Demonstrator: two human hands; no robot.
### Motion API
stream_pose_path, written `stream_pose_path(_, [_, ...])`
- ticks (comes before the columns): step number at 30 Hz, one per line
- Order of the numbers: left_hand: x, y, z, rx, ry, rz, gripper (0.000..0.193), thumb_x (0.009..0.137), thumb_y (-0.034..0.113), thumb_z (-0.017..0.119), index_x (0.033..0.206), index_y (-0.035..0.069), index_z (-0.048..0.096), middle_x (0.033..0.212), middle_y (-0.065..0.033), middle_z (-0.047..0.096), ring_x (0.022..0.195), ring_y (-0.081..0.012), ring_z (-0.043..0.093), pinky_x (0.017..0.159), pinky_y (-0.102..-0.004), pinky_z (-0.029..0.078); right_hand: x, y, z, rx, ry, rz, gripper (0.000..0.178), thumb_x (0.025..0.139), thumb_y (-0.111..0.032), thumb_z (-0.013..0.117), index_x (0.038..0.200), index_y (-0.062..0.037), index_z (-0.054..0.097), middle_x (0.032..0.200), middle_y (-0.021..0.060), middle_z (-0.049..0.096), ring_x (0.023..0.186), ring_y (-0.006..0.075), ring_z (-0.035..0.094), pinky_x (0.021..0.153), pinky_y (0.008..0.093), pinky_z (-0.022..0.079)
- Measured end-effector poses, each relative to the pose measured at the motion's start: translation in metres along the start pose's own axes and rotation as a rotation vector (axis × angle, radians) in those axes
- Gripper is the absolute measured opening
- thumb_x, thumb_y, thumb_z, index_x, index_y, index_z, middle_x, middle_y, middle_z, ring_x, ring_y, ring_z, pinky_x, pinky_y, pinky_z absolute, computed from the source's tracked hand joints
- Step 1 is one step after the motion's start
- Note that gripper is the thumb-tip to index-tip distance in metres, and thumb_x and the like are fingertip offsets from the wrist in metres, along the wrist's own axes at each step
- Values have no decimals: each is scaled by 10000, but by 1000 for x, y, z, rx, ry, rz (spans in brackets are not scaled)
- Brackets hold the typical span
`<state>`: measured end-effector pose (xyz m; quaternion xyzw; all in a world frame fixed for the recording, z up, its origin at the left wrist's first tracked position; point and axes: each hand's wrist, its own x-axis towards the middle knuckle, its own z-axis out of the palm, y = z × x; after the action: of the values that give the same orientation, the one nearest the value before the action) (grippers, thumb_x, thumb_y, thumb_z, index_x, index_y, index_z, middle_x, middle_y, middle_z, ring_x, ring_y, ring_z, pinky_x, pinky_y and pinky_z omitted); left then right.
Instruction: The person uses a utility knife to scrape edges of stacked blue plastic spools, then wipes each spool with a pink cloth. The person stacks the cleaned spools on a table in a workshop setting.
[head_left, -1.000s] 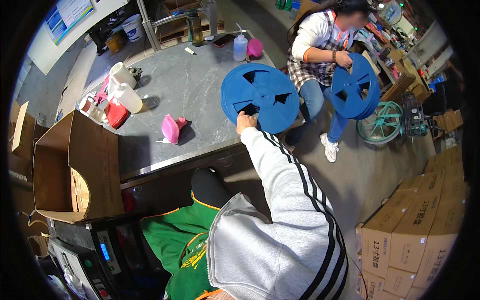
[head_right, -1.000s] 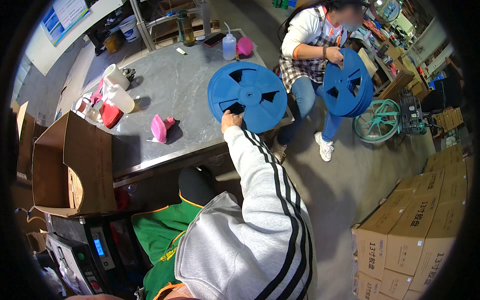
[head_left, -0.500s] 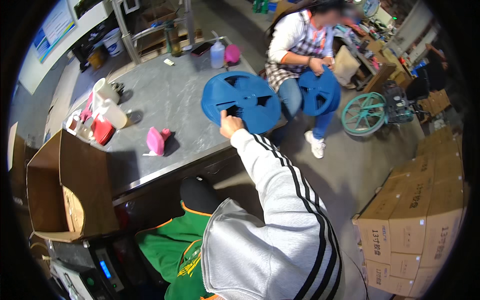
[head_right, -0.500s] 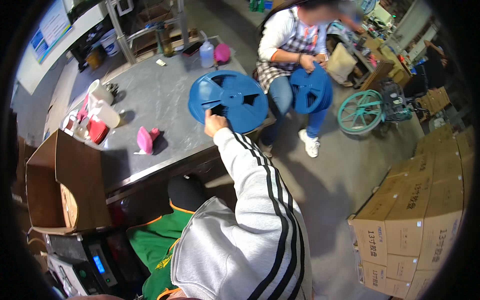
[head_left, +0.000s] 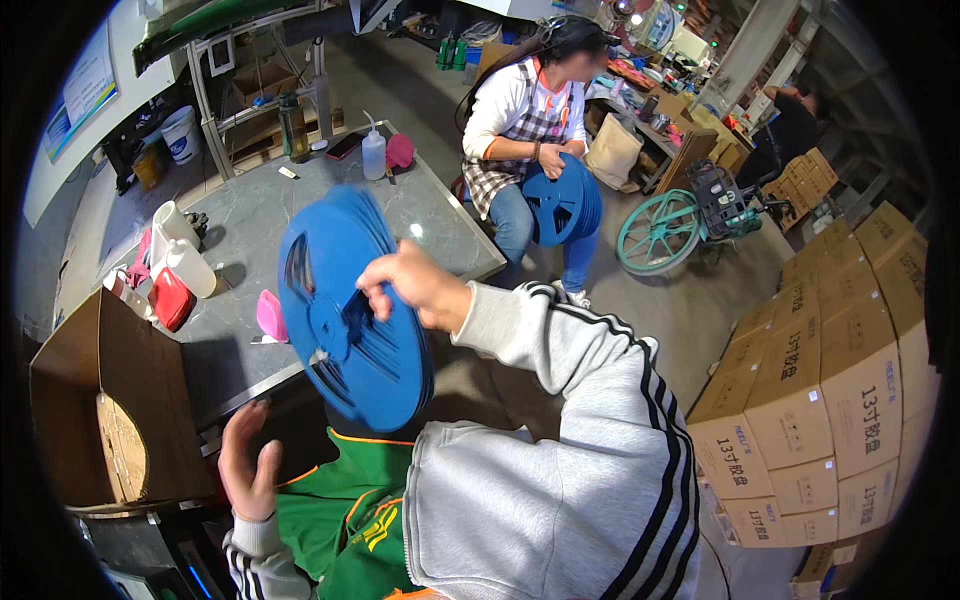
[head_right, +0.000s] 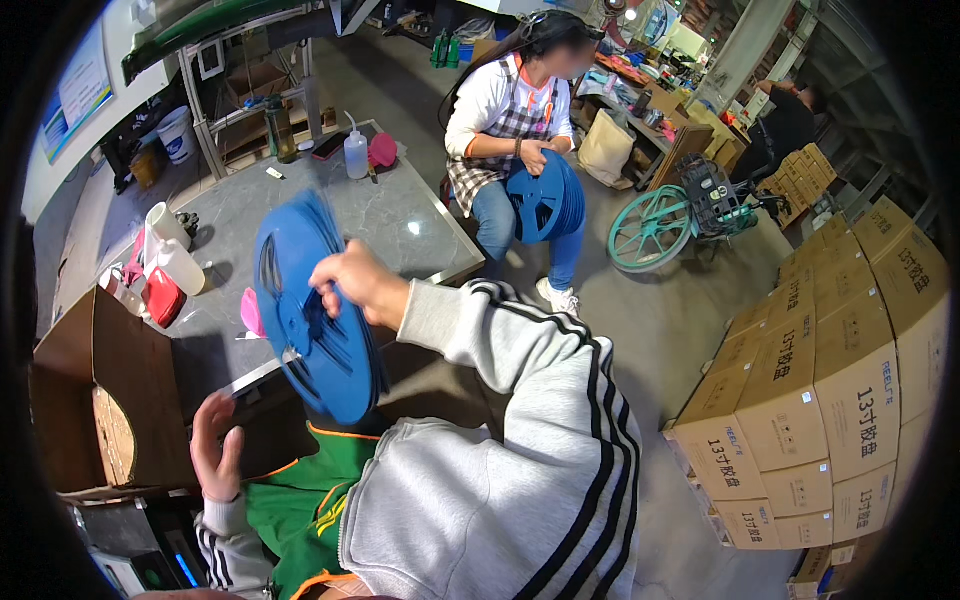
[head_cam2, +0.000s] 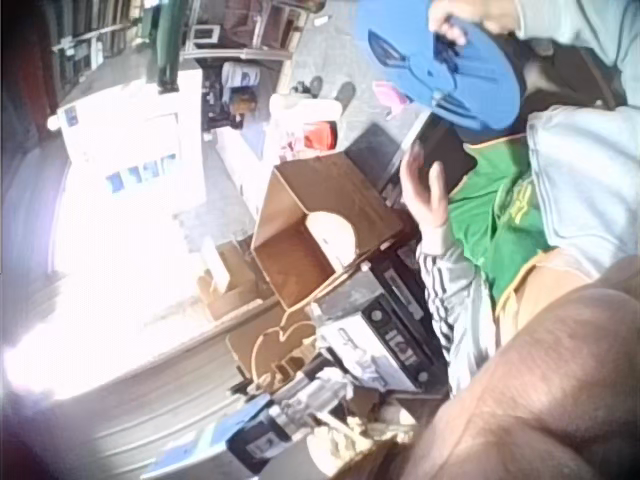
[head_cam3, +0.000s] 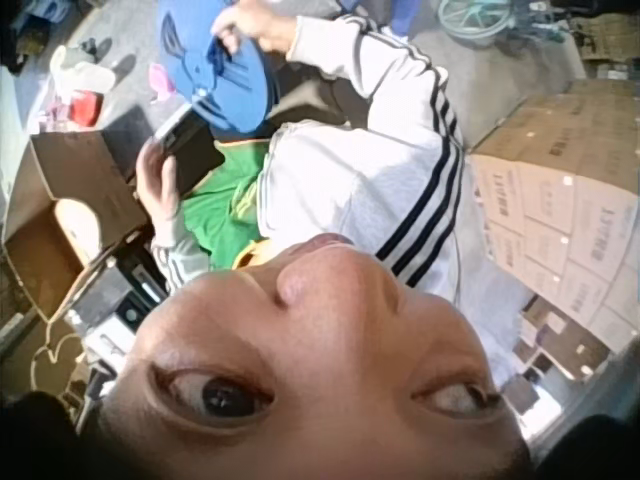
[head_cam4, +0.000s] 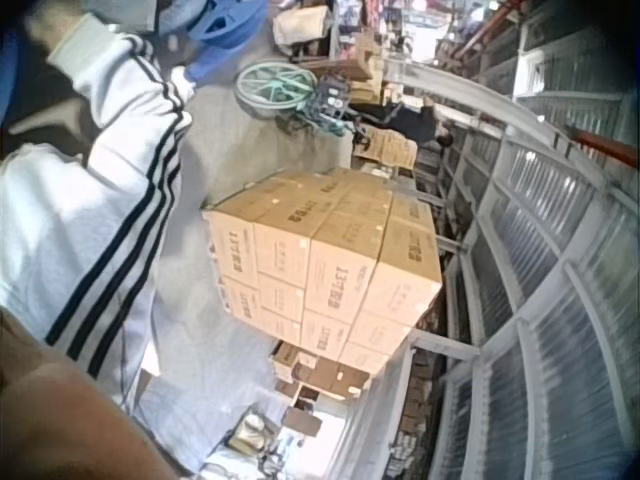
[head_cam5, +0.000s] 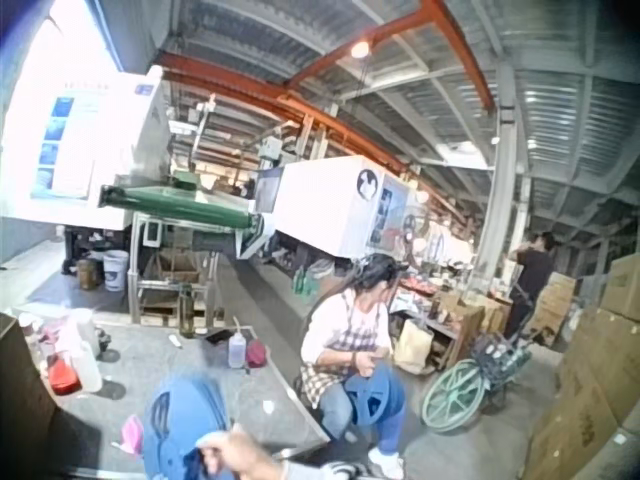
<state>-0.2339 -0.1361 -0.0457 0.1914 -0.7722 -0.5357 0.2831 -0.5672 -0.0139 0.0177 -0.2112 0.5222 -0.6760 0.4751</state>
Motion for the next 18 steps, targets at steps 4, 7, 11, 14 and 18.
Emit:
stream_pose_path(4, [40, 47, 48, -100, -92, 50, 492, 921, 140, 639, 1341, -66, 486, 1245, -170, 599, 1167, -246, 575, 1023, -368, 431, -22, 42, 61, -45, -99, 129, 168, 807, -71, 683, 702, 1, 573, 618, 85, 568, 468, 172, 553, 458, 316, 472])
stream_pose_path(7, [46, 53, 47, -247, -82, -108, 409, 1039, 326, 510, 1210, -42, 569, 1042, -89, 648, 963, -145, 610, 865, -290, 489, -30, 67, 93, -95, -127, 191, 170, 811, -95, 699, 848, -2, 562, 712, 65, 589, 528, 139, 548, 461, 291, 461])
stream_pose_path(11, [35, 51, 17, -264, -137, -227, 342, 1043, 327, 502, 1052, -3, 594, 939, -50, 658, 875, -109, 606, 822, -265, 478, -29, 85, 121, -68, -202, 131, 284, 823, -160, 718, 845, 12, 493, 677, 74, 580, 498, 136, 531, 441, 281, 433])
stream_pose_path(14, [14, 52, 19, -237, -108, -161, 306, 991, 263, 601, 1124, -8, 551, 1048, -67, 617, 947, -131, 582, 865, -276, 460, -27, 90, 132, 57, -216, 143, 357, 806, -176, 726, 950, 46, 486, 737, 99, 581, 606, 150, 568, 525, 284, 464])
stream_pose_path(18, [3, 53, 29, -70, -62, -128, 615, 826, 168, 810, 1289, -3, 443, 1188, -78, 559, 1049, -160, 558, 892, -292, 470, -24, 91, 143, 117, -109, 204, 529, 751, -221, 731, 1060, 52, 400, 926, 140, 516, 850, 224, 570, 783, 372, 507])
